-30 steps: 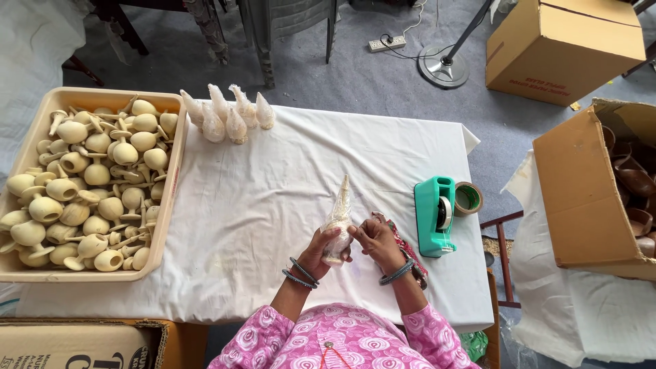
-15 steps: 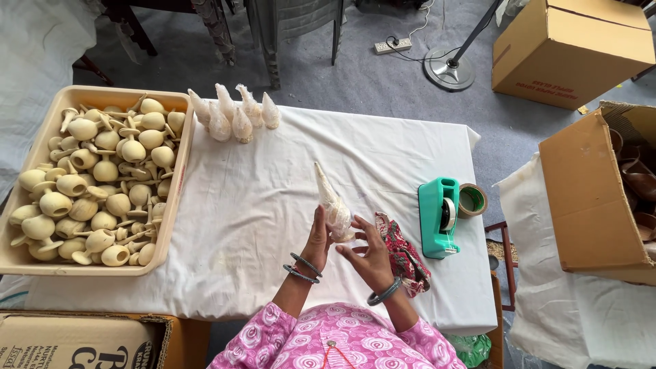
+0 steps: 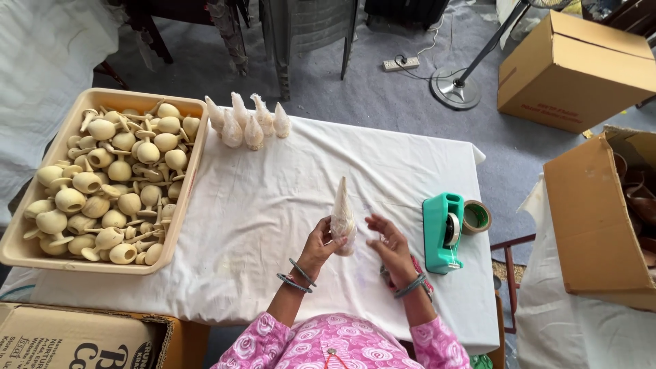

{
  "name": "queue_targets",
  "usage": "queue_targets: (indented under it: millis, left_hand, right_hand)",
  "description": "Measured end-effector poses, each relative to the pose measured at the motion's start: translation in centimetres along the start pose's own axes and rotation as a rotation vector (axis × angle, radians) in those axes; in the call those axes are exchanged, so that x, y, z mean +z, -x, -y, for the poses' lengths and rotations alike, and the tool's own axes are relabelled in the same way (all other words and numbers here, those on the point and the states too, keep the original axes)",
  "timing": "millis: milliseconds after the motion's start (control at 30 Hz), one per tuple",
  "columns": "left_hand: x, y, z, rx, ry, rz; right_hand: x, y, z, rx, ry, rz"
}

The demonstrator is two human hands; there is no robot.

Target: The person wipes small wooden objects with a cloth and then wraps them in bubble wrap. They pick up the objects from a tray, clean them, and then use a roll of bubble wrap and tape to encase them individually.

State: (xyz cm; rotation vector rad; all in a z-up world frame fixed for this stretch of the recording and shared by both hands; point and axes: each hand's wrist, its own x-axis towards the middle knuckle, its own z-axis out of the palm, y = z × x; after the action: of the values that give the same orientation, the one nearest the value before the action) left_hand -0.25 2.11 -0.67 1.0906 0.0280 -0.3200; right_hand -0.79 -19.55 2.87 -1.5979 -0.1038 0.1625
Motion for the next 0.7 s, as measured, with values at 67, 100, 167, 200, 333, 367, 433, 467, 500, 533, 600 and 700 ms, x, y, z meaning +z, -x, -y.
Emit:
queue_targets:
  millis: [67, 100, 167, 200, 333, 367, 433, 467, 500, 533, 600, 700]
  left_hand:
    - [-0.1, 0.4, -0.3, 0.0, -0.023, 0.03]
    - [-0.2, 0.6, -0.4, -0.006, -0.047, 0.062]
    - [-0.2, 0.6, -0.1, -0.019, -0.075, 0.055]
    - [-0.4, 0.5, -0.2, -0.035, -0.104, 0.046]
    - [-1.7, 1.0, 0.7, 0.079, -0.317, -0.013]
    - [-2.0, 1.2, 0.7, 0.066, -0.424, -0.028]
    - [-2.8, 1.4, 1.0, 0.06, -0.526, -0.056]
    - [-3.4, 1.5, 1.5, 0.095, -0.527, -0.05]
    - [-3.8, 1.5, 2.0, 0.131, -0.529, -0.043]
    - [-4.6, 1.5, 2.6, 0.134, -0.528, -0.047]
    - [-6.2, 1.4, 3.8, 0.38, -0.776, -0.23]
    - [-10.0, 1.2, 7.1, 0.149, -0.657, -0.403]
  right_hand:
    - [-0.2, -2.1, 0.4, 0.031, -0.001, -0.011]
    - [-0.2, -3.1, 0.7, 0.066, -0.004, -0.026]
    - [0.4, -4.3, 1.8, 0.095, 0.061, -0.006]
    - [0.9, -5.2, 2.5, 0.125, 0.124, 0.014]
    - [2.0, -7.1, 0.6, 0.049, 0.192, 0.069]
    - [2.3, -7.2, 0.7, 0.05, 0.216, 0.081]
    - [2.8, -7.6, 0.9, 0.044, 0.244, 0.104]
    - [3.1, -7.6, 1.0, 0.053, 0.259, 0.116]
    - [3.2, -7.7, 1.2, 0.062, 0.274, 0.129]
    - [3.6, -8.1, 1.4, 0.059, 0.277, 0.133]
    - [4.4, -8.9, 1.8, 0.003, 0.382, 0.115]
    - [4.7, -11.7, 1.0, -0.105, 0.497, 0.067]
